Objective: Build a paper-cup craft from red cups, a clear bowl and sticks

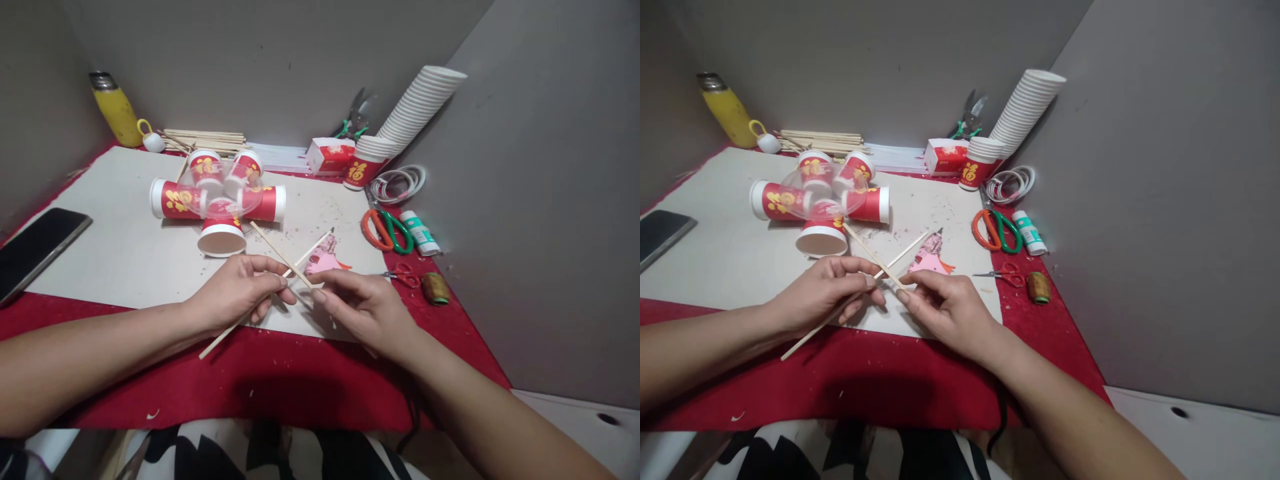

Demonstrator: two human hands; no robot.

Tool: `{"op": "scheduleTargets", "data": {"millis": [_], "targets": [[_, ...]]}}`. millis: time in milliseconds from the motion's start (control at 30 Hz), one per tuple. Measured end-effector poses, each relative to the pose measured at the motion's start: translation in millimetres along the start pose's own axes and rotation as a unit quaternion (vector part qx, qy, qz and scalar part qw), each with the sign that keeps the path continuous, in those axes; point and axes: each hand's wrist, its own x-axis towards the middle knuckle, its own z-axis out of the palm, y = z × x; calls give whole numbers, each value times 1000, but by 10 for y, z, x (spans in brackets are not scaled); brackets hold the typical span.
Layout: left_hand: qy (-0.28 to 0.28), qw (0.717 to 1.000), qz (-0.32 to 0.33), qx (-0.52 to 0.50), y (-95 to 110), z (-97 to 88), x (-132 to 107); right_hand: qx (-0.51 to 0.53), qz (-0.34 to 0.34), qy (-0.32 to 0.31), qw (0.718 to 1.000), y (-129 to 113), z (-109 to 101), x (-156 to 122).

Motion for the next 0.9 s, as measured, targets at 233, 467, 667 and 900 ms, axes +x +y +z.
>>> {"op": "scheduleTargets", "data": {"millis": [233, 467, 667, 900], "targets": [[-25, 1000, -3, 0, 17, 26, -23, 193, 149, -22, 970, 9, -41, 66], [-62, 998, 2, 29, -4, 42, -46, 326, 184, -35, 927, 48, 4, 104], [-70, 997, -7, 46, -13, 48, -52, 328, 189, -35, 925, 82, 22, 91], [-63, 996, 20, 63, -46, 75, -72, 317, 172, -68, 930, 68, 38, 58]]}}
